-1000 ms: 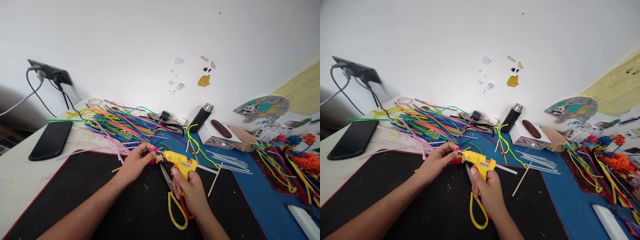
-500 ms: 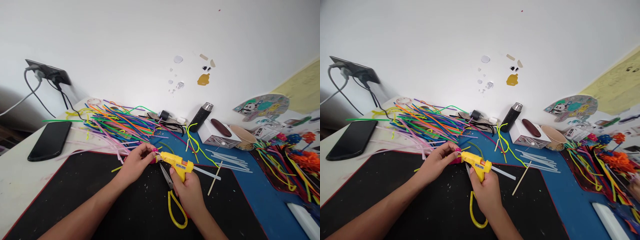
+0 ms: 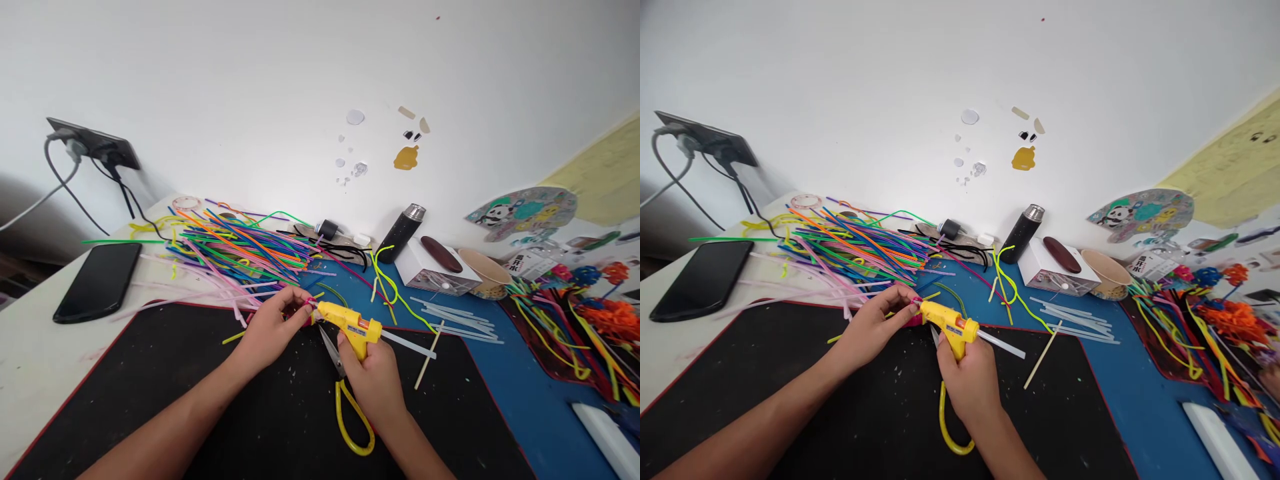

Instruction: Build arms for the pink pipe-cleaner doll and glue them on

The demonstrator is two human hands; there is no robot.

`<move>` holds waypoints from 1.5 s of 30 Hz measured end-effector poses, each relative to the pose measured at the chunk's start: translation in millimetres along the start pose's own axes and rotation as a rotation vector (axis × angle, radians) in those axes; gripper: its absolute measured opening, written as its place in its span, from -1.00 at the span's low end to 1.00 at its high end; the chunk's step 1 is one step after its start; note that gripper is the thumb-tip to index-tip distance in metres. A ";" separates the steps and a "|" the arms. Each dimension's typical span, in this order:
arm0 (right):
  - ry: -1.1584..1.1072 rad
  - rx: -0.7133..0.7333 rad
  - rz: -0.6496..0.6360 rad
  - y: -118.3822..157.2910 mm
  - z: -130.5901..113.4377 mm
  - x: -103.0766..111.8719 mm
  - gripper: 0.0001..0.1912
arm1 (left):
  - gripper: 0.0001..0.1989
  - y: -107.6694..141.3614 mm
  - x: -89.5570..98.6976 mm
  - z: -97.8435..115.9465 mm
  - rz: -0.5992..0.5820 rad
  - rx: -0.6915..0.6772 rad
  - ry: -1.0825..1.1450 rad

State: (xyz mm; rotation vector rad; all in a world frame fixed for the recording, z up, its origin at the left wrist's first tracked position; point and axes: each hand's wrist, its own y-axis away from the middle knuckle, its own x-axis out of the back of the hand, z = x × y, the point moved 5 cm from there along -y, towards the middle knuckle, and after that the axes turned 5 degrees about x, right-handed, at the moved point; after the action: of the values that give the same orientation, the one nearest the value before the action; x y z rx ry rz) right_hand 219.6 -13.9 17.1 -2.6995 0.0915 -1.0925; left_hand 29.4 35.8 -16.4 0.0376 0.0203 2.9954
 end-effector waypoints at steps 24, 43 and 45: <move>-0.001 -0.035 0.022 -2.6 -0.1 1.8 -0.53 | -0.85 2.4 0.2 4.1 0.019 -0.029 -0.089; -0.995 -0.364 -0.280 5.3 7.3 -11.4 -0.46 | -0.81 1.6 2.3 8.1 0.039 -0.023 -0.080; -1.100 -0.352 -0.307 6.7 4.8 -11.3 -0.46 | -0.82 1.5 2.1 8.3 0.040 -0.019 -0.081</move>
State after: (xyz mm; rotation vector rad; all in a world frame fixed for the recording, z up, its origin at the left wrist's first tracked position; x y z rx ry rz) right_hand 215.0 -18.0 4.6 -3.2733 -0.3503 0.5271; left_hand 27.2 34.7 -8.0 0.1591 -0.0175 3.0308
